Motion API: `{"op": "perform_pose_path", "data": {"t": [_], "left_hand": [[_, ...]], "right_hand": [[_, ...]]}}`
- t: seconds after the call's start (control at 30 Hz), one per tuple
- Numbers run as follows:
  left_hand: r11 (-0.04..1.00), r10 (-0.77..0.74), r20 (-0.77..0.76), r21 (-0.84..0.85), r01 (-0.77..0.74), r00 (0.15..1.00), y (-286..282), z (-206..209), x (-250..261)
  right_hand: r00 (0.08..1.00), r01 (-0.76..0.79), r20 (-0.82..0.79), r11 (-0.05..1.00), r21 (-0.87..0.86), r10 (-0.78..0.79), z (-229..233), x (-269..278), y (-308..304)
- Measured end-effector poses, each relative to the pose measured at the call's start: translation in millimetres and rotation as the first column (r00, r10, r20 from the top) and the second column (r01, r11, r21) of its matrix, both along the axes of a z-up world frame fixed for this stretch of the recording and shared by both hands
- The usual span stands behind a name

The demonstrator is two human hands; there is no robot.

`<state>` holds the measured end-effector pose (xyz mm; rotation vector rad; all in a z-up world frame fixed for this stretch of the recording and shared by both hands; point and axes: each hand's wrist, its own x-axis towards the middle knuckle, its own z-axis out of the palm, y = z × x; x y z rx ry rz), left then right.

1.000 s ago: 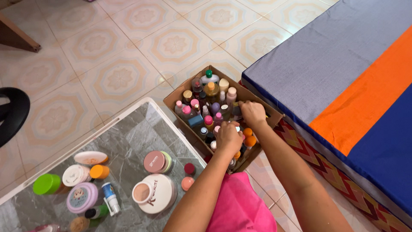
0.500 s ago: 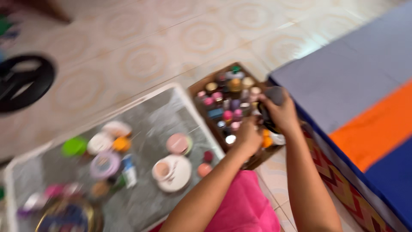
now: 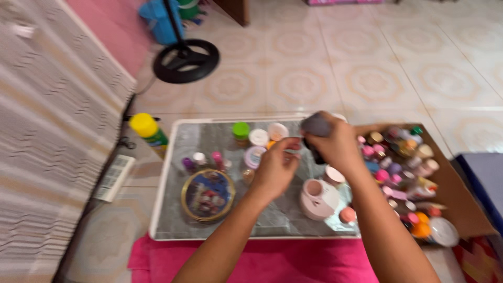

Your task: The person sits on the floor and wipes various cosmetic containers and bottles with a dark cloth. They pick up each item from a white tray, wipe it, and place it into a cardboard box. The process is repeated for multiple items including tubes, jars, and small bottles.

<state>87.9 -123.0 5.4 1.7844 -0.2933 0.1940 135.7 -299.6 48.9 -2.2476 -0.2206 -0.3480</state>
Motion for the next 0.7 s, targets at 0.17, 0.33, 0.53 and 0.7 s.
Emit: {"op": "perform_pose_path", "data": {"t": [0.17,0.33,0.53,0.7], "left_hand": [[0.982,0.176,0.081,0.054,-0.181,0.981,71,-3,5],[0.986,0.165,-0.152,0.016,-0.164,0.975,89,-8,2],[0.992,0.123,0.227,-0.061,-0.112,0.966,86,-16,2],[0.958,-0.157,-0.17,-0.267,0.108,0.973,50,-77,-18]], "right_hand": [[1.0,0.0,-0.008,0.876,-0.482,-0.005,-28,66,85],[1.0,0.017,-0.008,0.848,-0.529,-0.025,-43,77,98],[0.993,-0.055,-0.119,0.916,-0.398,0.007,17,17,70],[0.965,-0.199,-0.159,0.977,0.078,0.209,29,-45,57]]}}
